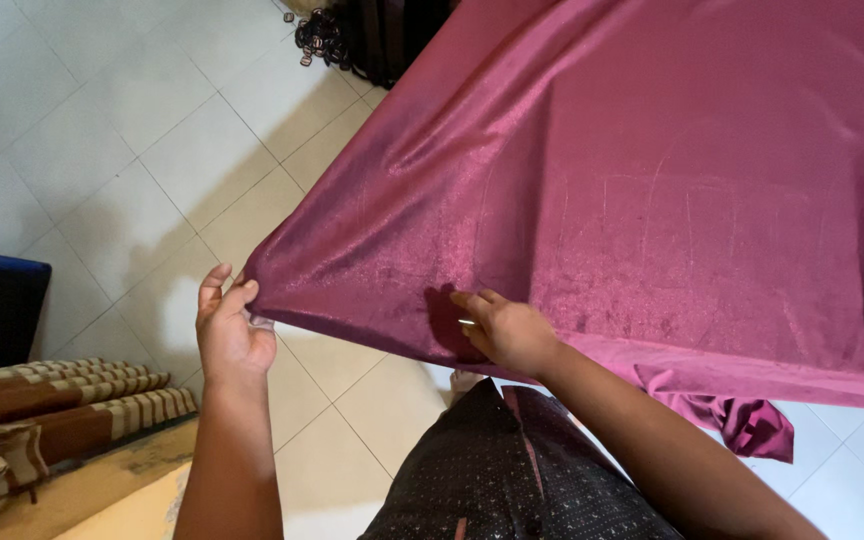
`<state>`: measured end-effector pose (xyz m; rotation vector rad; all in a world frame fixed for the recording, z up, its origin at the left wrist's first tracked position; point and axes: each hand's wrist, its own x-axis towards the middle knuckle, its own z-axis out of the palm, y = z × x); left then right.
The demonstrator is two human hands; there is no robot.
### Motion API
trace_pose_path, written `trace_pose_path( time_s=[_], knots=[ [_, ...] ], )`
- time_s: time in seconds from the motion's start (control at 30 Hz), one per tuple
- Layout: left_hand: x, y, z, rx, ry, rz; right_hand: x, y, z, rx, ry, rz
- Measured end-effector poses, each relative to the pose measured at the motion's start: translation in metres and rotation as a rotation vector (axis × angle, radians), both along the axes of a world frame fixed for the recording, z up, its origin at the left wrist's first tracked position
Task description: The person smooths and straightens a maroon cloth over a work table, then arranges large foam letter cutouts on the cloth, aligning them by hand. They use a pin to trace around the edge of one letter and pin it in place on the fabric.
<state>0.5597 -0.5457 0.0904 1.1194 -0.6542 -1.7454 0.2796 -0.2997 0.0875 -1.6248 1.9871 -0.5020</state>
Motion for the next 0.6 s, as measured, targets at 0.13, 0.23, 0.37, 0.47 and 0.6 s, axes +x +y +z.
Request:
trace_pose_path(
  time_s=[0.13, 0.23, 0.37, 0.47, 0.6],
  knots=[
    [-0.004, 0.005, 0.004, 0.029, 0.115, 0.01, 0.003, -0.036, 0.016, 0.117, 0.008, 0.006],
    [-0.005, 0.01, 0.009, 0.037, 0.137, 0.017, 0.01, -0.061, 0.029, 0.244, -0.015, 0.02],
    [-0.004, 0.016, 0.016, 0.029, 0.176, 0.002, 0.02, -0.081, 0.039, 0.231, -0.081, 0.033],
    [-0.002, 0.017, 0.017, 0.029, 0.186, -0.004, 0.023, -0.088, 0.033, 0.353, -0.079, 0.084],
    [0.0, 0.017, 0.011, 0.044, 0.171, 0.006, 0.014, -0.075, 0.009, 0.343, -0.076, 0.079]
  ],
)
